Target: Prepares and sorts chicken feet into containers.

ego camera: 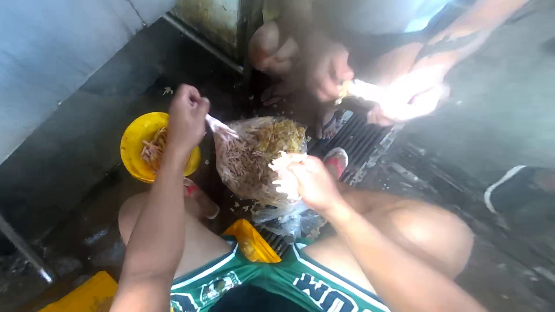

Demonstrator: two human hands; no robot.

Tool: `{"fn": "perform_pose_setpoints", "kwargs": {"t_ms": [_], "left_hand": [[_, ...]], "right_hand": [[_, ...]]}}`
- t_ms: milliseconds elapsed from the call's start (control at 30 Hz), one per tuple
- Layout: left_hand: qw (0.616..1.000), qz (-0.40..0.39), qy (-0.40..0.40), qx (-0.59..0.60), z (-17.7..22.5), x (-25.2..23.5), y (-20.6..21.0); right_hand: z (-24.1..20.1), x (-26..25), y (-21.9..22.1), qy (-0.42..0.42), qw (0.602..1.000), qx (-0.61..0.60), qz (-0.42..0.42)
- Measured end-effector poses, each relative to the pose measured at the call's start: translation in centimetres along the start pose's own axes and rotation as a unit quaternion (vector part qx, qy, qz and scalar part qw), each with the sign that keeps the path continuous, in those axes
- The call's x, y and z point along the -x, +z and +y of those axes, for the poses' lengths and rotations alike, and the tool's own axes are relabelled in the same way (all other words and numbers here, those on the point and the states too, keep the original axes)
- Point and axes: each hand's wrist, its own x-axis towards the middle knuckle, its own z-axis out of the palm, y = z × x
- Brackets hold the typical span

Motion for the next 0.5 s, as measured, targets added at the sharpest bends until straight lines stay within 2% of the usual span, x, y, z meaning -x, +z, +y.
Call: {"fn": "perform_pose_setpoints", "kwargs": {"t_ms": [67, 133, 200, 267, 300, 367, 433, 500], "left_hand": [[0.985, 0.036, -0.001, -0.168, -0.1, -0.2, -3.5], [0.955, 0.03, -0.112, -0.273, -1.9, -0.1, -6.0], [0.92, 0.001, -0.243, -0.307, -5.1, 0.3, -6.8], [0.902, 0.007, -0.302, -0.309, -5.9, 0.7, -5.8], [0.907, 0.011, -0.295, -0.301, -5.5, 0.6, -4.8], [0.932, -0.01, -0.23, -0.28, -4.9, 0.2, -1.8], [0.949, -0.089, -0.168, -0.253, -4.3, 0.0, 2.1], [0.943, -0.202, -0.104, -0.242, -4.8, 0.1, 6.7]], "right_hand": [[-0.1, 0.2, -0.5, -0.019, 1.0, -0.016, 0.001], [-0.3, 0.7, -1.1, -0.067, 0.998, 0.0, 0.014], [-0.6, 0.9, -1.8, -0.128, 0.991, 0.034, 0.037], [-0.8, 0.8, -2.6, -0.169, 0.984, 0.021, 0.055], [-0.9, 0.8, -3.1, -0.183, 0.981, 0.003, 0.062], [-1.2, 0.9, -4.0, -0.185, 0.979, -0.042, 0.069], [-1.6, 0.9, -4.7, -0.188, 0.977, -0.092, 0.05], [-1.9, 0.9, -5.1, -0.194, 0.971, -0.138, 0.026]]}}
